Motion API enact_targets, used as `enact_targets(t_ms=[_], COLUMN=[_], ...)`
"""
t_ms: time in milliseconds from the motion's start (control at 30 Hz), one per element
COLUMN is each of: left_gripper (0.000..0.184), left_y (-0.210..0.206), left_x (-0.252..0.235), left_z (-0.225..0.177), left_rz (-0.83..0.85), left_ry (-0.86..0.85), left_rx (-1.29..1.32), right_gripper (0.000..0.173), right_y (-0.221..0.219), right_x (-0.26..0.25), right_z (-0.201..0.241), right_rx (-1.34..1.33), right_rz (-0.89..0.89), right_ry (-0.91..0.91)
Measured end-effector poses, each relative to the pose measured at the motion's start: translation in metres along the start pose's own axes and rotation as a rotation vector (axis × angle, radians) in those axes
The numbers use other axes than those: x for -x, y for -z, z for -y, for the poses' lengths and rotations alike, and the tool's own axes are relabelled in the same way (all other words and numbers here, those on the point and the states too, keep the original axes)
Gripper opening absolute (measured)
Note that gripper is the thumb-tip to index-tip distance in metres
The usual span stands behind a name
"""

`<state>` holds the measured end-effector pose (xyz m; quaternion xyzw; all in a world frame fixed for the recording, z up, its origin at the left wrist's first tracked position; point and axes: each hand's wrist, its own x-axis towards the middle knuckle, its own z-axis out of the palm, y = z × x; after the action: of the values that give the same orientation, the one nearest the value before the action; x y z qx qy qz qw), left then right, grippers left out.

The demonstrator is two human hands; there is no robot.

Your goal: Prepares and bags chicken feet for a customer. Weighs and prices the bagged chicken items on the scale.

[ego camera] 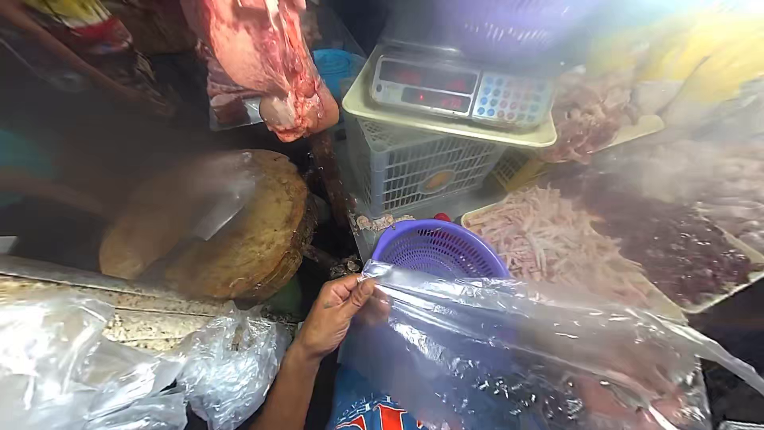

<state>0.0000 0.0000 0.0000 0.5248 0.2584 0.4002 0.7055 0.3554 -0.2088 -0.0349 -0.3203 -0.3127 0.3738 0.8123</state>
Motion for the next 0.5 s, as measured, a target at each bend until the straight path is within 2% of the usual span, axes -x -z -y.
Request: enact_targets(t_ms=[33,67,100,133,167,200,233,267,333,400,467,500], left_gripper=[0.031,0.032,0.032,0.031,0.027,0.023,0.02,0.018,0.018,0.011,0.01,0.013], left_y=[0.003,0.006,0.007,0.007,0.005,0.002,-0.002,-0.007,-0.016,-0.026,-0.041,-0.051], left_x=[0.005,0.011,0.016,0.021,0.025,0.027,0.027,0.028,0.029,0.031,0.032,0.034], left_z=[-0.002,-0.004,-0.004,-0.004,-0.002,-0.001,0.0,-0.001,-0.004,-0.006,-0.007,-0.007], left_rz=[-0.019,-0.048,-0.095,-0.162,-0.248,-0.342,-0.427,-0.489,-0.548,-0.51,-0.379,-0.297], left_ry=[0.017,0.03,0.041,0.042,0.034,0.018,0.001,-0.025,-0.108,-0.212,-0.261,-0.256], left_rx=[-0.038,-0.07,-0.102,-0.138,-0.182,-0.223,-0.255,-0.271,-0.272,-0.267,-0.27,-0.256], right_gripper=[0.024,0.029,0.03,0.019,0.022,0.033,0.038,0.04,0.037,0.033,0.034,0.041], right_y=[-0.004,-0.01,-0.024,-0.031,-0.028,-0.019,-0.015,-0.017,-0.044,-0.083,-0.117,-0.132], right_x=[-0.008,-0.015,-0.027,-0.037,-0.042,-0.045,-0.047,-0.049,-0.049,-0.042,-0.03,-0.025], right_z=[0.0,0.0,-0.002,-0.007,-0.01,-0.012,-0.014,-0.016,-0.021,-0.025,-0.029,-0.03], right_rx=[-0.047,0.072,0.344,0.723,1.09,1.361,1.531,1.601,1.573,1.433,1.204,1.074], right_rz=[-0.121,-0.269,-0.463,-0.542,-0.472,-0.339,-0.209,-0.146,-0.152,-0.047,0.236,0.409], right_ry=[-0.059,-0.102,-0.121,-0.132,-0.133,-0.095,-0.061,-0.012,0.121,0.213,0.182,0.124])
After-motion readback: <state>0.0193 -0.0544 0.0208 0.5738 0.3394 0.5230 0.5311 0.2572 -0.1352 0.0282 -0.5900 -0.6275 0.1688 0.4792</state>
